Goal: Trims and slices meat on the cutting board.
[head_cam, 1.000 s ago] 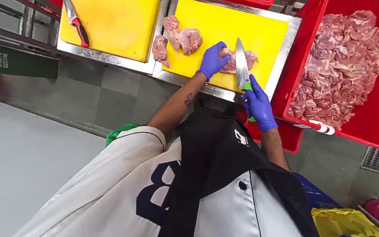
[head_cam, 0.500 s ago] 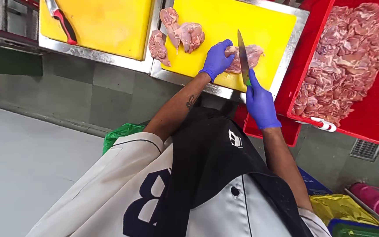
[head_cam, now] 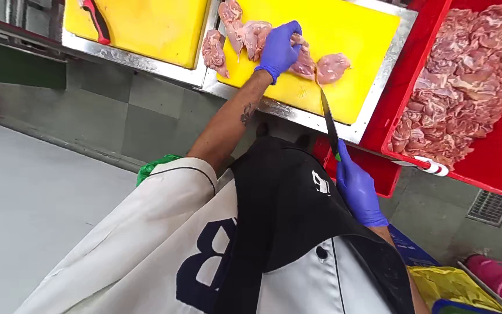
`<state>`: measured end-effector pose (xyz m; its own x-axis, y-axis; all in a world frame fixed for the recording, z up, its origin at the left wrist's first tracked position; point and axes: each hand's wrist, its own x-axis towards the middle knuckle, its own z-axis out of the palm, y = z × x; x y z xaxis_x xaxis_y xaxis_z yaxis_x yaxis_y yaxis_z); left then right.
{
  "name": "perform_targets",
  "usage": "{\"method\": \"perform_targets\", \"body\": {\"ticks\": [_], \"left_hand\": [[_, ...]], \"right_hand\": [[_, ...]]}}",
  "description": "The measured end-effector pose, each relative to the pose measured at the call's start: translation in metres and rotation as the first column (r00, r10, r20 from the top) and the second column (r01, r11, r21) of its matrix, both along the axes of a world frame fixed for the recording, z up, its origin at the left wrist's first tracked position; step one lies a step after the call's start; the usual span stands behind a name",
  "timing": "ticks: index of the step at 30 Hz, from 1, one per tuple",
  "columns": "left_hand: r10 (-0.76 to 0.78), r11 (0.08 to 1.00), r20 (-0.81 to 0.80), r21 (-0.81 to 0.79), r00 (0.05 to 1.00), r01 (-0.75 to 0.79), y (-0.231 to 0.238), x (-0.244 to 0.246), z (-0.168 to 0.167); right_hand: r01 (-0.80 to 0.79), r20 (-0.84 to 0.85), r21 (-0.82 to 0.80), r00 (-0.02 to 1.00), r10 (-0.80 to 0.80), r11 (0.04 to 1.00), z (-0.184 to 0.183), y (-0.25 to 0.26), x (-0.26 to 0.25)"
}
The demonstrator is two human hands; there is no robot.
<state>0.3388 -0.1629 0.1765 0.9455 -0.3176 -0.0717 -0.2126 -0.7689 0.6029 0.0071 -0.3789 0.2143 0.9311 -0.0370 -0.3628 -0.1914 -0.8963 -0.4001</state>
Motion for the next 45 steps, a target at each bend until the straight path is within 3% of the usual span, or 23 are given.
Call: {"method": "perform_targets", "body": {"ticks": [5, 11, 15, 19, 21, 23, 24, 27, 30, 33, 35, 37, 39, 40, 41, 42, 43, 44, 45], "left_hand": [[-0.109, 0.961, -0.017, 0.254, 0.994, 0.110, 0.035, 0.054, 0.025], [-0.097, 0.955, -0.117, 0.269, 0.988, 0.125, 0.022, 0.018, 0.012], [-0.040, 0.991, -0.142, 0.123, 0.989, 0.058, 0.038, 0.002, 0.019], [0.103, 0.995, -0.053, 0.006, 0.993, -0.103, 0.089, 0.001, 0.051], [0.081, 0.976, -0.131, -0.190, 0.988, -0.106, 0.119, 0.004, 0.061], [-0.037, 0.923, -0.244, -0.380, 0.969, -0.060, 0.136, 0.014, 0.060], [-0.053, 0.937, -0.248, -0.347, 0.967, -0.037, 0.139, 0.021, 0.055], [0.092, 0.991, -0.079, 0.107, 0.993, -0.083, 0.128, 0.034, 0.032], [0.171, 0.971, 0.129, 0.148, 0.977, -0.190, 0.087, 0.033, 0.028], [-0.110, 0.992, -0.056, 0.062, 0.992, 0.113, 0.017, 0.019, 0.018], [-0.311, 0.945, -0.205, 0.040, 0.928, 0.325, -0.022, 0.013, -0.007], [-0.386, 0.910, -0.198, 0.077, 0.901, 0.407, -0.038, 0.013, -0.011], [-0.413, 0.872, -0.230, 0.178, 0.881, 0.456, -0.037, -0.013, 0.039], [-0.184, 0.851, -0.488, 0.355, 0.853, 0.386, -0.056, -0.037, 0.092], [-0.099, 0.830, -0.566, 0.407, 0.819, 0.382, -0.062, -0.047, 0.111], [-0.171, 0.822, -0.574, 0.365, 0.801, 0.437, -0.055, -0.038, 0.105], [-0.299, 0.851, -0.519, 0.235, 0.801, 0.469, -0.045, -0.021, 0.077], [-0.432, 0.884, -0.344, 0.022, 0.834, 0.467, -0.037, 0.004, 0.035], [-0.467, 0.884, -0.303, -0.154, 0.831, 0.441, -0.038, 0.023, 0.012]], "right_hand": [[0.047, -0.014, 0.135, 0.999, -0.046, 0.990, 0.008, -0.017, 0.001], [0.079, 0.142, 0.336, 0.981, -0.133, 0.939, 0.005, 0.018, 0.048], [0.064, 0.070, 0.283, 0.994, -0.087, 0.957, -0.023, 0.044, 0.104], [0.099, 0.099, 0.233, 0.987, -0.125, 0.967, -0.038, 0.036, 0.103], [0.097, 0.106, 0.231, 0.987, -0.124, 0.968, -0.040, 0.037, 0.101], [0.090, 0.085, 0.249, 0.990, -0.114, 0.964, -0.035, 0.035, 0.106], [0.085, 0.073, 0.267, 0.991, -0.108, 0.960, -0.032, 0.033, 0.107], [0.081, 0.053, 0.315, 0.993, -0.103, 0.946, -0.024, 0.027, 0.089], [0.005, 0.076, 0.353, 0.996, -0.034, 0.936, -0.027, 0.021, 0.067], [-0.107, 0.042, 0.407, 0.994, 0.099, 0.907, -0.038, 0.021, 0.059], [-0.157, -0.006, 0.403, 0.985, 0.174, 0.902, -0.040, 0.022, 0.057], [-0.177, 0.010, 0.393, 0.982, 0.189, 0.902, -0.041, 0.022, 0.063], [-0.167, 0.040, 0.379, 0.986, 0.164, 0.910, -0.042, 0.025, 0.066], [-0.158, 0.045, 0.379, 0.987, 0.152, 0.912, -0.041, 0.028, 0.061], [-0.149, 0.028, 0.387, 0.988, 0.150, 0.910, -0.039, 0.028, 0.054], [-0.148, 0.009, 0.395, 0.987, 0.158, 0.907, -0.037, 0.025, 0.052], [-0.147, -0.004, 0.407, 0.987, 0.163, 0.902, -0.035, 0.023, 0.053], [-0.147, 0.004, 0.420, 0.987, 0.160, 0.896, -0.035, 0.021, 0.057], [-0.142, 0.021, 0.438, 0.989, 0.148, 0.888, -0.034, 0.021, 0.061]]}}
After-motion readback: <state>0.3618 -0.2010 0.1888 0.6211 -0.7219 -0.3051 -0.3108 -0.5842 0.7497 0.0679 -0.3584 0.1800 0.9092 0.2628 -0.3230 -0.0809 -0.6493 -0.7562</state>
